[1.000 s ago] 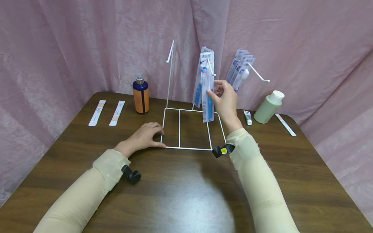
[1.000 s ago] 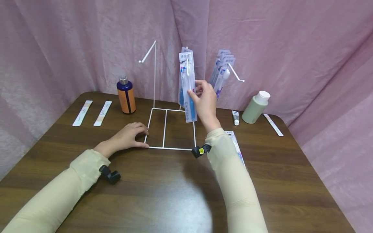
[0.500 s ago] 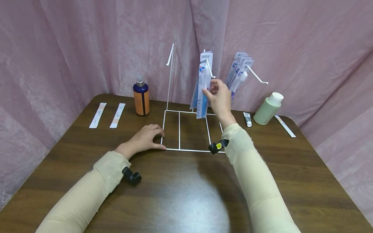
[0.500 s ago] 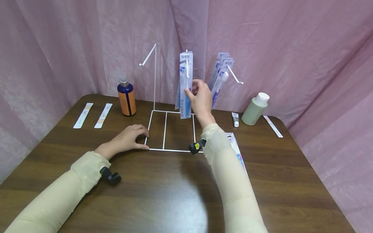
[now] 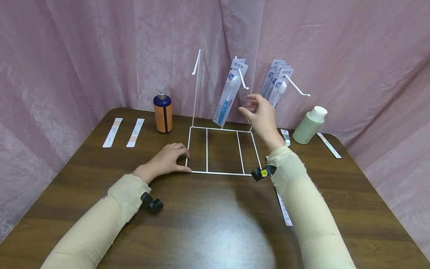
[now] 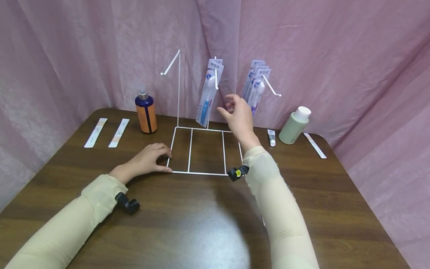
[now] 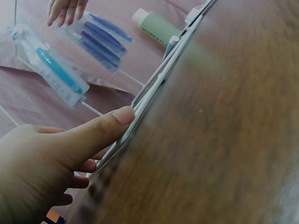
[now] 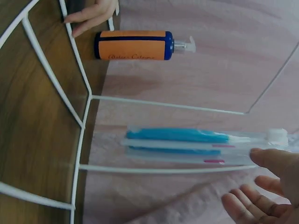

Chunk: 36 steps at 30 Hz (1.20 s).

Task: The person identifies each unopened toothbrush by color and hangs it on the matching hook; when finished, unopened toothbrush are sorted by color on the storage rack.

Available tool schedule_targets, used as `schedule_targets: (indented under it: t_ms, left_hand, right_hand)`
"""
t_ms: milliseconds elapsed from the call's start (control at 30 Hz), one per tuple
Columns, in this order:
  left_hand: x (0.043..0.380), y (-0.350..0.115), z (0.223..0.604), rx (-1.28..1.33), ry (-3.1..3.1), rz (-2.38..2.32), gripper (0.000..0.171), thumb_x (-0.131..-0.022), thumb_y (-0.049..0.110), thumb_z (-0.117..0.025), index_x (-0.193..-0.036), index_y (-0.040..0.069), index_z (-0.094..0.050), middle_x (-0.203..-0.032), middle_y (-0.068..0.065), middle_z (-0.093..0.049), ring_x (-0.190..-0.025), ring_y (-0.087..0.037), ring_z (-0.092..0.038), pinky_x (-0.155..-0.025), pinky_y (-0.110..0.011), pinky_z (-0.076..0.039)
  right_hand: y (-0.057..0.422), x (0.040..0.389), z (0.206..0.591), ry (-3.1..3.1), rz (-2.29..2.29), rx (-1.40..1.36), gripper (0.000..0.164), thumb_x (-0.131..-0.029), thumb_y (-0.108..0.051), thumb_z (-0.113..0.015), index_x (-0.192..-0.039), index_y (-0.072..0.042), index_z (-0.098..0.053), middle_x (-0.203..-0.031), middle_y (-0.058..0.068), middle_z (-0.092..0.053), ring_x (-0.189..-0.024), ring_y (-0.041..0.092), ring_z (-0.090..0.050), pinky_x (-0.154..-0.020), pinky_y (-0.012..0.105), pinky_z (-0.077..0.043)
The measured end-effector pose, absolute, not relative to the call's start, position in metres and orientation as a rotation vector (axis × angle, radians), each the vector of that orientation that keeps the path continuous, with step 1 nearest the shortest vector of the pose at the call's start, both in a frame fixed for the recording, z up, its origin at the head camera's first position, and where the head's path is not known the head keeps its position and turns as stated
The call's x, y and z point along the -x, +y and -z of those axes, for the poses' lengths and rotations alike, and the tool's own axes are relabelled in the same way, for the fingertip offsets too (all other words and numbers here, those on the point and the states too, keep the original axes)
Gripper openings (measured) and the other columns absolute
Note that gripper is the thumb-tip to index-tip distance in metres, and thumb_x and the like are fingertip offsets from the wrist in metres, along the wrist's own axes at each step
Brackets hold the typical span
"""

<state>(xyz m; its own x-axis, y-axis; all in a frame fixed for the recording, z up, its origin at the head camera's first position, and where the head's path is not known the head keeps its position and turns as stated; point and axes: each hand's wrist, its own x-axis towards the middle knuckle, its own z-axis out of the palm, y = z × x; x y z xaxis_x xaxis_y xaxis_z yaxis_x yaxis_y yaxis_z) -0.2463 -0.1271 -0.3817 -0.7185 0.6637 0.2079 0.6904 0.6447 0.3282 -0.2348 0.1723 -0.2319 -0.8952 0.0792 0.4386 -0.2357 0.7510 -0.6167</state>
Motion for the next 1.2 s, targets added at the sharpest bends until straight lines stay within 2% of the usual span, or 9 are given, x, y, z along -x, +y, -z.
schedule_targets:
  t_ms: [167, 467, 700, 833, 1200]
  left_hand:
    - [0.247, -0.127, 0.382, 1.156, -2.785, 0.600, 0.053, -0.073, 0.054, -0.076, -0.105, 0.014, -0.066, -0.114, -0.007, -0.061, -0.114, -0.028, -0.054, -0.104, -0.049, -0.038]
    - [0.251, -0.128, 0.379, 1.164, -2.781, 0.592, 0.052, -0.073, 0.053, -0.077, -0.105, 0.013, -0.066, -0.113, -0.006, -0.062, -0.112, -0.027, -0.055, -0.104, -0.048, -0.038]
    - [0.251, -0.126, 0.376, 1.158, -2.789, 0.597, 0.052, -0.073, 0.052, -0.078, -0.104, 0.013, -0.066, -0.113, -0.007, -0.062, -0.112, -0.027, -0.055, -0.103, -0.048, -0.038]
    - [0.252, -0.126, 0.377, 1.163, -2.793, 0.602, 0.051, -0.073, 0.052, -0.077, -0.105, 0.013, -0.066, -0.113, -0.007, -0.062, -0.112, -0.027, -0.055, -0.103, -0.049, -0.038]
    - [0.251, -0.127, 0.383, 1.154, -2.804, 0.611, 0.051, -0.074, 0.052, -0.077, -0.106, 0.014, -0.065, -0.115, -0.006, -0.061, -0.113, -0.026, -0.055, -0.104, -0.049, -0.038]
  right_hand:
    - [0.193, 0.215, 0.229, -2.652, -0.835, -0.150, 0.043, -0.087, -0.021, -0.071, -0.125, -0.006, -0.059, -0.105, 0.016, -0.068, -0.090, 0.029, -0.067, -0.074, 0.035, -0.050]
    - [0.233, 0.176, 0.223, -2.822, -0.648, -0.209, 0.044, -0.088, -0.024, -0.070, -0.125, -0.004, -0.058, -0.107, 0.019, -0.068, -0.096, 0.035, -0.067, -0.083, 0.048, -0.050]
    - [0.259, 0.148, 0.227, -2.917, -0.535, -0.212, 0.044, -0.086, -0.022, -0.072, -0.123, -0.002, -0.059, -0.101, 0.019, -0.068, -0.091, 0.033, -0.066, -0.077, 0.044, -0.049]
    - [0.275, 0.135, 0.236, -2.981, -0.535, -0.193, 0.045, -0.087, -0.023, -0.070, -0.124, 0.000, -0.058, -0.102, 0.021, -0.068, -0.094, 0.036, -0.066, -0.080, 0.049, -0.051]
    - [0.314, 0.117, 0.285, -3.075, -0.534, -0.127, 0.045, -0.086, -0.025, -0.072, -0.121, 0.000, -0.059, -0.100, 0.018, -0.067, -0.090, 0.030, -0.065, -0.072, 0.038, -0.050]
